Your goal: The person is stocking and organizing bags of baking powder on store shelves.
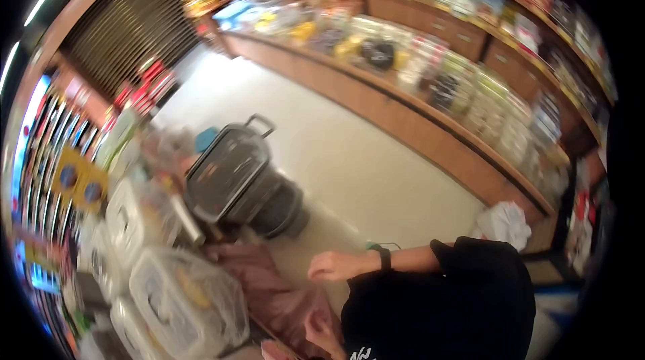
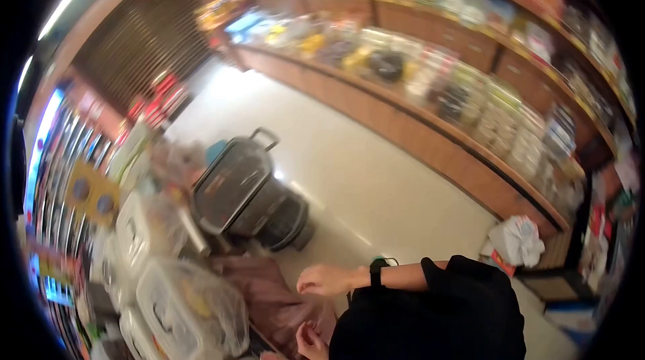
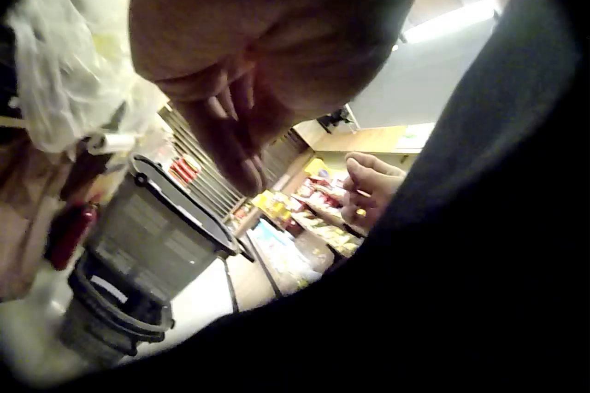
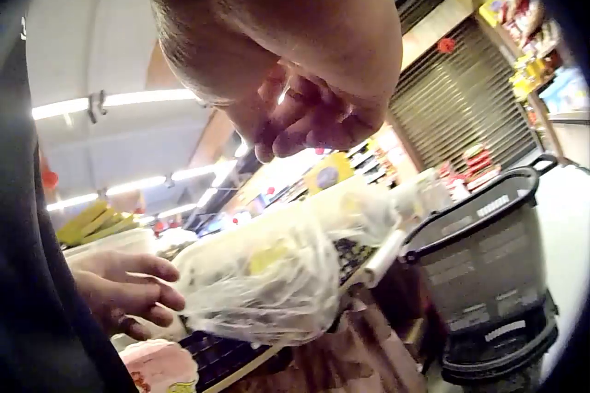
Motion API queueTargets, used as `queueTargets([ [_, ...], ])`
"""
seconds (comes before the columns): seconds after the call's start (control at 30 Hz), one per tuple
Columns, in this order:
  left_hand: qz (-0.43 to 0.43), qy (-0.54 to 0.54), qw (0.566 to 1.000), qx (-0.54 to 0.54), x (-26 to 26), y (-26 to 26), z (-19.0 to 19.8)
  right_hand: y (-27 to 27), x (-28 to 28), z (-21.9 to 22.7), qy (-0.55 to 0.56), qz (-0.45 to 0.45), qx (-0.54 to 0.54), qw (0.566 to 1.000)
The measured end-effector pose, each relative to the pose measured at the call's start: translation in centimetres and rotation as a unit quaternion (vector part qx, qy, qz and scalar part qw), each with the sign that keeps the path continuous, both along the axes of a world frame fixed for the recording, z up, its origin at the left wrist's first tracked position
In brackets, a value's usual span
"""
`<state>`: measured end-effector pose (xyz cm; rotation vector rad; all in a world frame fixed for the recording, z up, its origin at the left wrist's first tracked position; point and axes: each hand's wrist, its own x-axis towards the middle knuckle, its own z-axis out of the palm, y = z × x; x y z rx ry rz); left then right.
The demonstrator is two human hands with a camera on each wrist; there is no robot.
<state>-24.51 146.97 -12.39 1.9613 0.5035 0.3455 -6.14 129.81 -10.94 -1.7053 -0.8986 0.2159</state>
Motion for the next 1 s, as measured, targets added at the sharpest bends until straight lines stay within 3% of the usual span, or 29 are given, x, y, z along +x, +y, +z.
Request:
queueTargets([
  [0.03,-0.028,0.037,0.997,-0.061,2.3,-0.7,-1.7,-2.4,0.6,-0.4,0.019,-0.048,0.004,0.999],
  [0.1,-0.107,0.001,0.994,0.022,7.7,-2.3,-1.2,-6.5,1.9,-0.1,0.052,-0.133,0.011,0.990],
  [0.17,-0.169,0.013,0.985,0.031,11.9,-3.3,-2.1,-9.9,3.1,-0.6,0.035,-0.150,0.002,0.988],
  [0.3,-0.241,0.022,0.970,0.037,19.7,-6.7,-7.9,-17.1,5.8,-2.6,-0.016,-0.188,-0.056,0.980],
  [0.33,-0.262,0.074,0.962,0.020,21.7,-7.9,-9.0,-18.7,6.1,-2.2,-0.003,-0.217,-0.056,0.975],
  [0.5,-0.359,0.059,0.931,-0.031,26.8,-15.2,-13.8,-25.8,4.8,-2.1,0.049,-0.346,-0.052,0.936],
  [0.57,-0.418,0.084,0.904,-0.005,28.9,-16.7,-15.5,-28.0,4.5,-3.3,0.061,-0.384,-0.068,0.919],
  [0.63,-0.470,0.077,0.879,-0.006,30.8,-17.8,-14.3,-29.4,3.8,-4.0,0.088,-0.422,-0.062,0.900],
  [0.73,-0.413,0.116,0.900,-0.073,34.6,-17.6,-14.1,-32.4,3.1,-4.2,0.138,-0.453,-0.043,0.880],
  [0.8,-0.418,0.092,0.899,-0.093,37.6,-17.8,-15.2,-34.6,4.1,-5.5,0.151,-0.454,-0.041,0.877],
  [0.83,-0.417,0.105,0.897,-0.096,39.1,-18.0,-16.3,-35.6,4.9,-7.4,0.142,-0.455,-0.054,0.877],
  [0.87,-0.415,0.119,0.897,-0.098,40.4,-17.6,-18.0,-36.9,5.4,-6.1,0.151,-0.470,-0.057,0.868],
  [0.93,-0.482,0.088,0.866,0.096,44.0,-16.7,-26.6,-40.3,7.2,-4.7,0.156,-0.471,-0.048,0.867],
  [1.0,-0.501,0.284,0.808,0.125,46.8,-19.3,-29.5,-43.3,9.8,-6.6,0.132,-0.514,-0.075,0.844],
])
